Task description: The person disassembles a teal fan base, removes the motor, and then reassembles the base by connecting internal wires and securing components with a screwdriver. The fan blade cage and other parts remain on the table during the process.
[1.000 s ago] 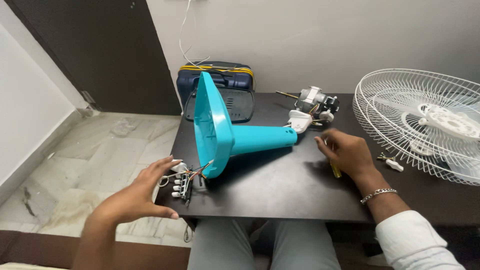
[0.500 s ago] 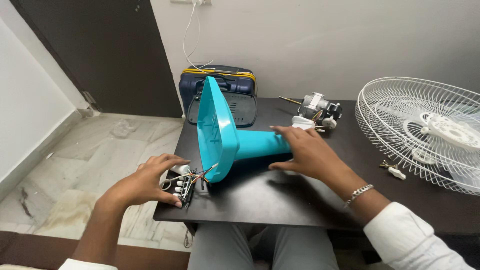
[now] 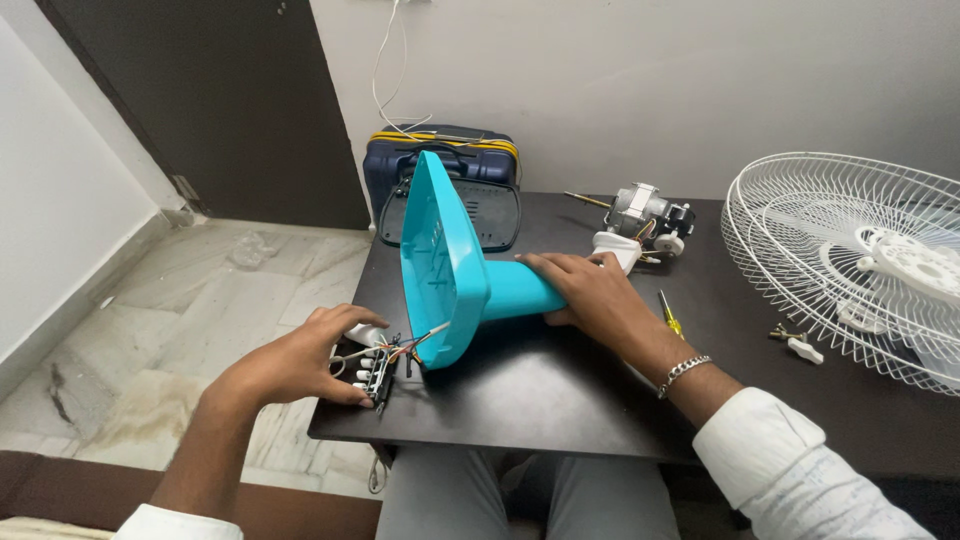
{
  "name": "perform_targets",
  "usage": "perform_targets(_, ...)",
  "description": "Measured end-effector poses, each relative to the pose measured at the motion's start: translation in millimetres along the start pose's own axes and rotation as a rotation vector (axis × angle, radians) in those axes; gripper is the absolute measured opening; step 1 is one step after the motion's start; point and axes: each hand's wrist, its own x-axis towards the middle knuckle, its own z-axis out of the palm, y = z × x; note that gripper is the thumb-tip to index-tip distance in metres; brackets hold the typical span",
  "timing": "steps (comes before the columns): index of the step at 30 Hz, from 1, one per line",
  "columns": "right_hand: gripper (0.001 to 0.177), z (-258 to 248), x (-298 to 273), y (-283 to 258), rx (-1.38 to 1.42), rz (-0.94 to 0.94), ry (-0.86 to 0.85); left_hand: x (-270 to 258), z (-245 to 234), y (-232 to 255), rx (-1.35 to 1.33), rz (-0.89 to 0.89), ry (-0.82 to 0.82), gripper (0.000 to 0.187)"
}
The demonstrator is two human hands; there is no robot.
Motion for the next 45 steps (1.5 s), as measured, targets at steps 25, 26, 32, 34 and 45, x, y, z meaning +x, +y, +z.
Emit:
perform_targets(25, 0.074, -26, -41, 52, -0.075, -0.084, -0.147, 17, 19, 33, -0.074, 0.331, -0.042, 0.086)
perform_targets(26, 0.075, -28, -41, 52, -0.077, -0.103, -0.145, 18, 20, 33, -0.077, 0.351, -0.043, 0.085)
perform_targets(32, 0.103, -42, -44, 61, -0.017, -0.056, -0.114, 23, 12, 24, -0.093, 0.200, -0.033, 0.106)
perform_targets(34, 0.102, -48, -47, 75, 0.090, 0.083, -0.032, 31, 9, 21, -0.131, 0.234, 0.089, 0.101)
perform_targets(45, 0.100, 3, -33, 165, 0.291, 0.816, -0.022, 97, 21, 24, -0.322, 0.297, 0.348, 0.090)
